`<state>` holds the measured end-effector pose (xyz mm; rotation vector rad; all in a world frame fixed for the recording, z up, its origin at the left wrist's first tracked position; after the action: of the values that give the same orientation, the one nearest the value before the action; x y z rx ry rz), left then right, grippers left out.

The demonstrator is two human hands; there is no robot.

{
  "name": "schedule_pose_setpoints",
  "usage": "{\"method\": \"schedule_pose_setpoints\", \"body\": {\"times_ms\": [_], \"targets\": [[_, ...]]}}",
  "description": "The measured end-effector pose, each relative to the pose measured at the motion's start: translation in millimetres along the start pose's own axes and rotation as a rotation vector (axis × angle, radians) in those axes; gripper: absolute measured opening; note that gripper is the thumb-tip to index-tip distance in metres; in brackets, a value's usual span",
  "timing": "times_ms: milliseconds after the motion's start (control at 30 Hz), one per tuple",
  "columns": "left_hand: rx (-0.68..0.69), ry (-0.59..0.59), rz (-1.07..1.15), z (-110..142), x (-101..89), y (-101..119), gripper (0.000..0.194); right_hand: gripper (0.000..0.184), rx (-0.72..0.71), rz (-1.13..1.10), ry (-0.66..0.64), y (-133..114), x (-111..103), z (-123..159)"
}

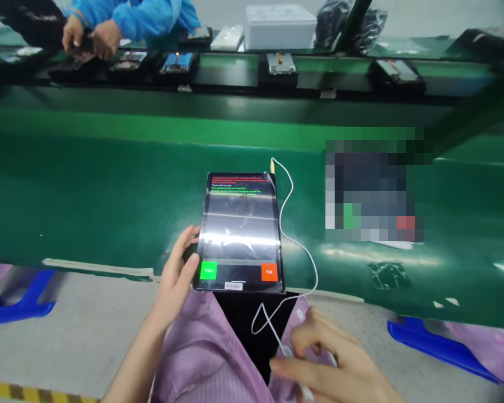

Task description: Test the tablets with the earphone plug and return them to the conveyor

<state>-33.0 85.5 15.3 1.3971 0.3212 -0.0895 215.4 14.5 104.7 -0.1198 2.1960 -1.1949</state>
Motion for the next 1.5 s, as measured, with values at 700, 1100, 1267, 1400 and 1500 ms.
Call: {"method": "schedule_pose_setpoints", "body": {"times_ms": [700,1100,1267,1400,1500], "targets": [[0.03,-0.064,-0.244,8.0,1.6,-24.1,0.069,0.026,0.478,-0.014,0.334,147.7,-81.2,-99.8],[0.154,-0.186,-0.455,18.5,15.8,-4.4,0.124,0.046,0.568,-0.068,0.366,224.7,-76.4,-148.8],[0.188,-0.161,-0.471,16.1,15.1,-4.6,0.131,0.049,0.571,-0.168,0.332,227.5,-76.2,-151.6],[0.209,-0.156,-0.483,15.0,14.5,-3.3,0.135,0.046,0.607,-0.217,0.355,227.1,-76.1,-152.8],[0.224,-0.153,-0.493,14.9,14.1,-3.1,0.137,0.046,0.624,-0.226,0.367,227.1,-75.8,-151.5]]}}
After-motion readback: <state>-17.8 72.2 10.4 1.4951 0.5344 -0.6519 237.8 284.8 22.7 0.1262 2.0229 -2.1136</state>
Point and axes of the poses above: each hand's wrist, its own z-axis away from the middle knuckle, its own x-axis out of the palm, y = z × x, the point moved 5 cm from there along -z, towards the middle knuckle, and after that the axes turned 10 degrees about -x, right-handed, at the moved point
